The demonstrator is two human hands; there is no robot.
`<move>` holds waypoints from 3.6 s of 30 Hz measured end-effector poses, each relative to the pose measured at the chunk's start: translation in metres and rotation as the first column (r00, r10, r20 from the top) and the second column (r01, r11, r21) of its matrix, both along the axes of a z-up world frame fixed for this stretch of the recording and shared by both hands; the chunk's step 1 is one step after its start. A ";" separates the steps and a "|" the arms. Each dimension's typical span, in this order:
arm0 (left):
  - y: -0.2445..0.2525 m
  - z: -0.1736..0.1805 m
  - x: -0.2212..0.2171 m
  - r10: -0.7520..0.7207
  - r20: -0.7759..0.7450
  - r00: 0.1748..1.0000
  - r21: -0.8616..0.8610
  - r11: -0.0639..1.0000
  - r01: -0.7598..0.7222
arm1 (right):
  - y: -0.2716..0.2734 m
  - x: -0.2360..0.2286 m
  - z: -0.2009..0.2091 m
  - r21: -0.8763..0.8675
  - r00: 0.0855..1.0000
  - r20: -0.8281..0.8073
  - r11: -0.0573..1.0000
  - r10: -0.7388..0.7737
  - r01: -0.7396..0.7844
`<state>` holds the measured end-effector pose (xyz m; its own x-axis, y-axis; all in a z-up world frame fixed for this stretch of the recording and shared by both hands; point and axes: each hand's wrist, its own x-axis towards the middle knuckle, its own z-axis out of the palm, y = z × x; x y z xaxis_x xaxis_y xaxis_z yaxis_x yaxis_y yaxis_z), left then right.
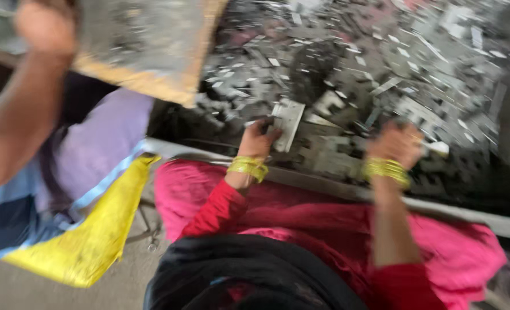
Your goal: The person sits on the floor and sorts small metal brackets from a large bin, picking them up by hand and placing them into a separate container. Another person works nearby at a separate station.
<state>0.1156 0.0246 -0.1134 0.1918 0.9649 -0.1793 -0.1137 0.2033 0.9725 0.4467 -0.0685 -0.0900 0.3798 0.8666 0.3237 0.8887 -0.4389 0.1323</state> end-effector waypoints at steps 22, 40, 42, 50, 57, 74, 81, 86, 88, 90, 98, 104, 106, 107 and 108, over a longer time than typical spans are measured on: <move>0.083 0.024 0.027 0.268 -0.961 -0.071 0.150 0.720 0.678 | 0.109 -0.051 0.063 0.414 -0.280 -0.818 0.852 0.503 0.322; 0.098 0.008 -0.042 0.246 -0.885 0.396 0.366 0.893 0.263 | 0.086 -0.089 0.030 0.444 0.084 -0.895 0.855 0.439 0.267; 0.101 -0.003 -0.024 0.412 -0.802 0.433 0.545 0.802 0.244 | 0.061 -0.090 0.042 0.307 -0.442 -0.663 0.757 0.605 0.577; 0.103 -0.030 0.024 0.328 -0.936 0.127 0.350 0.842 0.411 | 0.028 -0.097 0.042 0.058 -0.705 -0.520 0.843 0.483 0.534; 0.072 -0.029 0.021 0.688 -0.716 -0.121 0.555 0.665 0.501 | 0.052 -0.105 -0.024 0.007 -0.534 -0.768 0.838 0.354 0.545; 0.061 -0.064 0.045 0.227 -0.968 0.112 0.245 0.950 0.194 | 0.061 -0.104 -0.094 0.091 -0.501 -0.798 0.890 0.333 0.447; 0.059 -0.050 0.041 0.307 -0.938 0.161 0.327 0.938 0.115 | 0.043 -0.108 -0.073 -0.043 -0.524 -0.806 0.856 0.275 0.515; 0.024 -0.016 0.028 -0.001 -0.290 0.957 0.031 0.999 0.010 | 0.047 -0.111 -0.099 -0.065 -0.391 -0.915 0.917 0.102 0.392; 0.003 -0.006 0.029 0.027 -0.475 0.880 0.222 0.971 0.090 | 0.053 -0.130 -0.105 0.035 -0.403 -0.896 0.934 0.187 0.355; -0.008 0.002 0.031 0.324 -0.837 0.441 0.465 0.845 0.263 | 0.063 -0.152 -0.100 0.201 -0.312 -0.899 0.924 0.306 0.326; 0.054 0.020 -0.019 -0.105 -0.391 0.914 0.104 0.982 0.157 | 0.059 -0.098 0.001 0.159 0.842 -0.418 0.940 0.340 -0.301; 0.207 0.063 -0.124 0.675 -0.374 0.636 0.770 0.608 -0.193 | 0.029 -0.054 0.036 -0.209 0.820 -0.294 0.804 0.491 -0.556; 0.247 0.078 -0.151 0.649 -0.645 0.404 0.495 0.757 -0.427 | 0.025 -0.052 0.045 -0.175 0.780 -0.417 0.801 0.466 -0.573; 0.253 0.084 -0.157 0.666 -0.722 0.184 0.578 0.728 -0.369 | 0.022 -0.050 0.052 -0.141 0.732 -0.501 0.791 0.461 -0.595; 0.254 0.090 -0.153 0.670 -0.741 -0.043 0.651 0.701 -0.291 | 0.023 -0.048 0.059 -0.098 0.679 -0.575 0.786 0.456 -0.611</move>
